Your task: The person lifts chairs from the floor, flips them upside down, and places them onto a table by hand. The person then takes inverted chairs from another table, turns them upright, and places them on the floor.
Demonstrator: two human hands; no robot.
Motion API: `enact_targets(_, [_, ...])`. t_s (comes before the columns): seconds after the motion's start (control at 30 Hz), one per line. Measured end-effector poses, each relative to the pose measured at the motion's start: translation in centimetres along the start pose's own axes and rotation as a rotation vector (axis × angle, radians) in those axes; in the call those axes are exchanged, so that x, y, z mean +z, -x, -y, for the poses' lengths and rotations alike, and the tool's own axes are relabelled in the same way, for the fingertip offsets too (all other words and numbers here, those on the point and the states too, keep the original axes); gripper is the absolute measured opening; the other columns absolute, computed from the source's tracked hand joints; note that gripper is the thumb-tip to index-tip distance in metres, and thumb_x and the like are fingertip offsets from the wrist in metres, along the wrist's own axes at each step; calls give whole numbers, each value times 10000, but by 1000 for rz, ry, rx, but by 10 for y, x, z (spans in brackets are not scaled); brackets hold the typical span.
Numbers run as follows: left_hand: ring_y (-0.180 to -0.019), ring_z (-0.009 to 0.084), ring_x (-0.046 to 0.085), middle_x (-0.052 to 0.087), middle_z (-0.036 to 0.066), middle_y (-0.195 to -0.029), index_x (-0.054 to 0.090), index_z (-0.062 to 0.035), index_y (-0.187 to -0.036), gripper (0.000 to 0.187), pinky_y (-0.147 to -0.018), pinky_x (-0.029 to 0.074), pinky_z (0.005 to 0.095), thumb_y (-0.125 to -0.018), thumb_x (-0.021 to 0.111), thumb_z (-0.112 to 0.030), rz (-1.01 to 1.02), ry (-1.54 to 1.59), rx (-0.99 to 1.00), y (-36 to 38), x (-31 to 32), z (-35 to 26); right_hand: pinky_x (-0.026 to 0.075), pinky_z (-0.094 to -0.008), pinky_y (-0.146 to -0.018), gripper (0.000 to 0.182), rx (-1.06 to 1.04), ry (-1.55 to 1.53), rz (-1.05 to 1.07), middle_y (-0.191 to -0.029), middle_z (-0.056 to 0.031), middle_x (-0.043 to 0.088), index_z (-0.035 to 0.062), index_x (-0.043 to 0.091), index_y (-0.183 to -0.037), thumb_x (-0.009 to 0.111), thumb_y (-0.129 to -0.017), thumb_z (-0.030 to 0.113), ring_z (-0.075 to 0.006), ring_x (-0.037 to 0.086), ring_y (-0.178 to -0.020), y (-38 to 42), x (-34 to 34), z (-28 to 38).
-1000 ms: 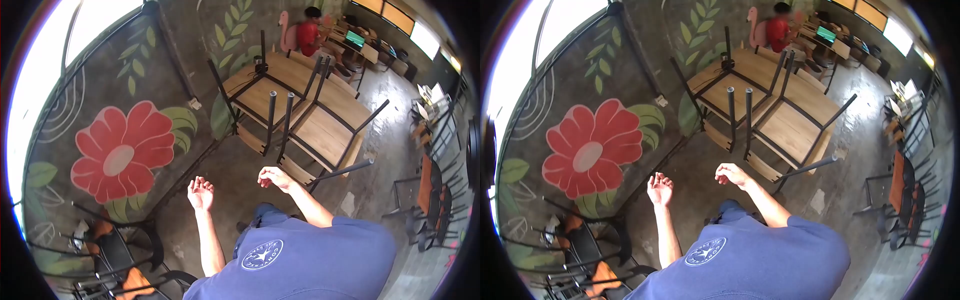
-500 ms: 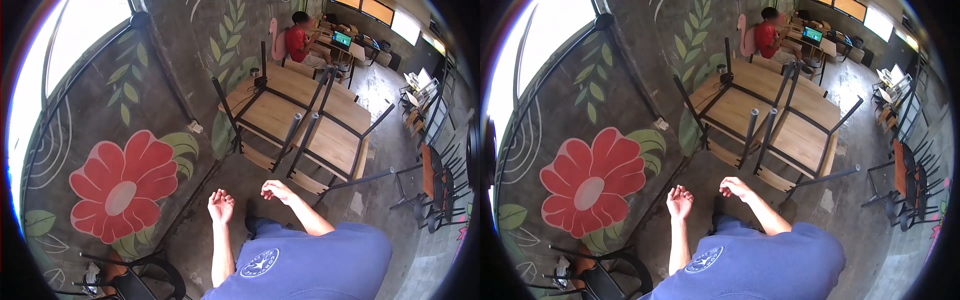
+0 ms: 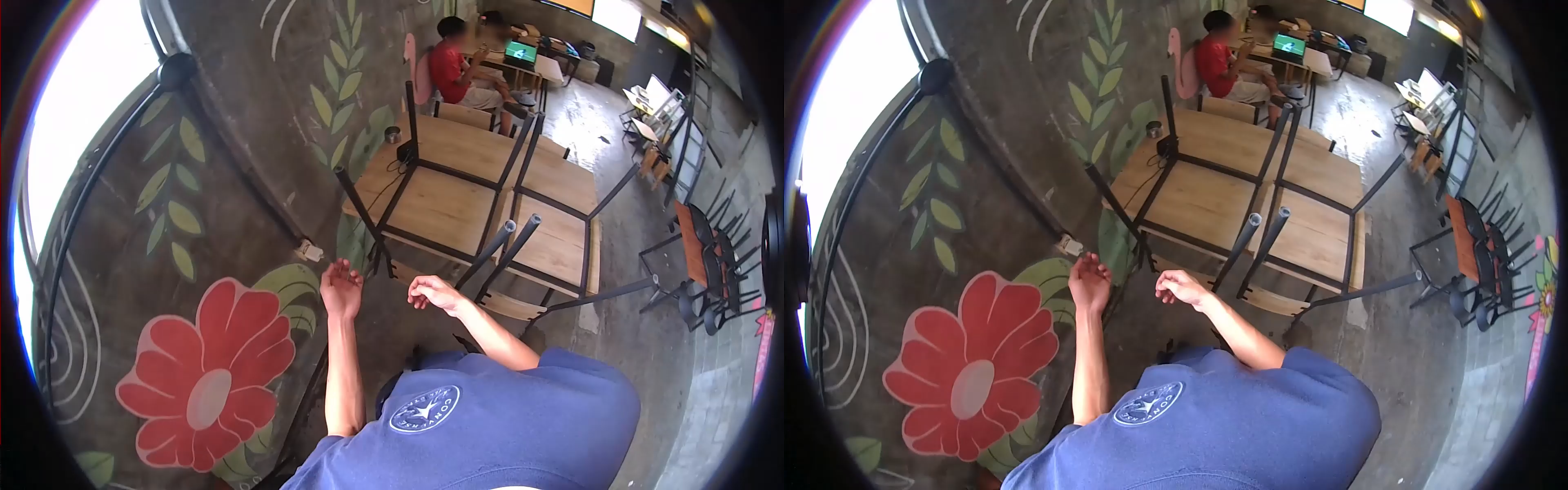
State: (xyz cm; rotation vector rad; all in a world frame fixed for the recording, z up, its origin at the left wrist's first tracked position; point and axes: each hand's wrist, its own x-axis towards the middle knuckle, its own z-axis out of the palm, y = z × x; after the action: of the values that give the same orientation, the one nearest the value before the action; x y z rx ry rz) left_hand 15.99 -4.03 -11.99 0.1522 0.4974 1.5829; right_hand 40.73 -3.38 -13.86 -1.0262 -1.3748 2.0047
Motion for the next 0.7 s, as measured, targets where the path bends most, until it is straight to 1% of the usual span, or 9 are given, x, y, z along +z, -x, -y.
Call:
enact_targets(0.13, [-836, 159, 492, 572, -5, -982, 548, -104, -985, 202, -748, 361, 309, -874, 516, -270, -40, -171, 20, -57, 20, -9, 460, -242, -616, 107, -8, -19, -149, -808, -33, 623, 75, 569, -860, 506, -883, 158, -110, 584, -695, 7, -14, -3])
enact_targets(0.23, [-985, 142, 488, 553, 3, -1085, 500, -90, -1131, 300, -866, 327, 306, -878, 533, -247, -90, -556, 216, -98, 45, -16, 458, -241, -604, 109, -27, -61, -237, -807, -35, 623, 73, 573, -862, 508, -881, 159, -108, 583, -684, 22, -16, -7])
enact_targets(0.27, [-985, 142, 488, 553, 3, -1085, 500, -90, -1131, 300, -866, 327, 306, -878, 533, -247, -79, -560, 202, -111, 54, -16, 462, -244, -608, 109, -27, -95, -291, -807, -36, 623, 72, 573, -862, 513, -879, 161, -109, 584, -685, 28, -13, -10])
enact_targets(0.33, [-1053, 144, 477, 538, 31, -1099, 466, -66, -1183, 360, -920, 320, 314, -858, 579, -173, -62, -747, 476, -133, 74, -16, 470, -249, -615, 111, -51, -165, -385, -805, -42, 624, 71, 575, -861, 521, -874, 167, -115, 590, -687, 41, -6, -18])
enact_targets(0.43, [-1089, 153, 465, 515, 56, -1104, 466, -32, -1177, 373, -957, 316, 314, -842, 608, -117, 160, -782, 343, -176, 83, -21, 473, -249, -648, 109, -37, -215, -507, -828, -56, 630, 67, 570, -877, 534, -868, 169, -131, 604, -708, 56, 5, -30])
enact_targets(0.47, [-869, 138, 521, 531, 45, -905, 497, -31, -1048, 235, -809, 398, 297, -861, 599, -130, 223, -934, 398, -186, 89, -21, 476, -250, -639, 108, -44, -237, -555, -827, -64, 629, 63, 568, -877, 533, -866, 164, -137, 605, -702, 61, 11, -33])
enact_targets(0.5, [-869, 138, 521, 531, 45, -905, 497, -31, -1048, 235, -809, 398, 297, -861, 599, -130, 243, -937, 380, -197, 86, -21, 476, -250, -639, 108, -49, -249, -577, -827, -64, 629, 63, 568, -877, 533, -866, 164, -137, 605, -702, 65, 17, -38])
enact_targets(0.57, [-617, 123, 453, 468, 11, -678, 469, -60, -887, 197, -622, 392, 301, -860, 619, -186, 202, -914, 114, -223, 73, -21, 480, -257, -631, 109, -86, -296, -624, -825, -72, 628, 58, 566, -874, 530, -864, 160, -143, 606, -700, 73, 28, -48])
enact_targets(0.7, [-507, 109, 332, 354, -16, -577, 381, -104, -747, 303, -515, 332, 306, -845, 650, -203, 181, -939, 109, -219, 91, -27, 476, -257, -604, 107, -79, -329, -781, -794, -69, 636, 64, 578, -846, 532, -851, 161, -143, 606, -675, 81, 52, -50])
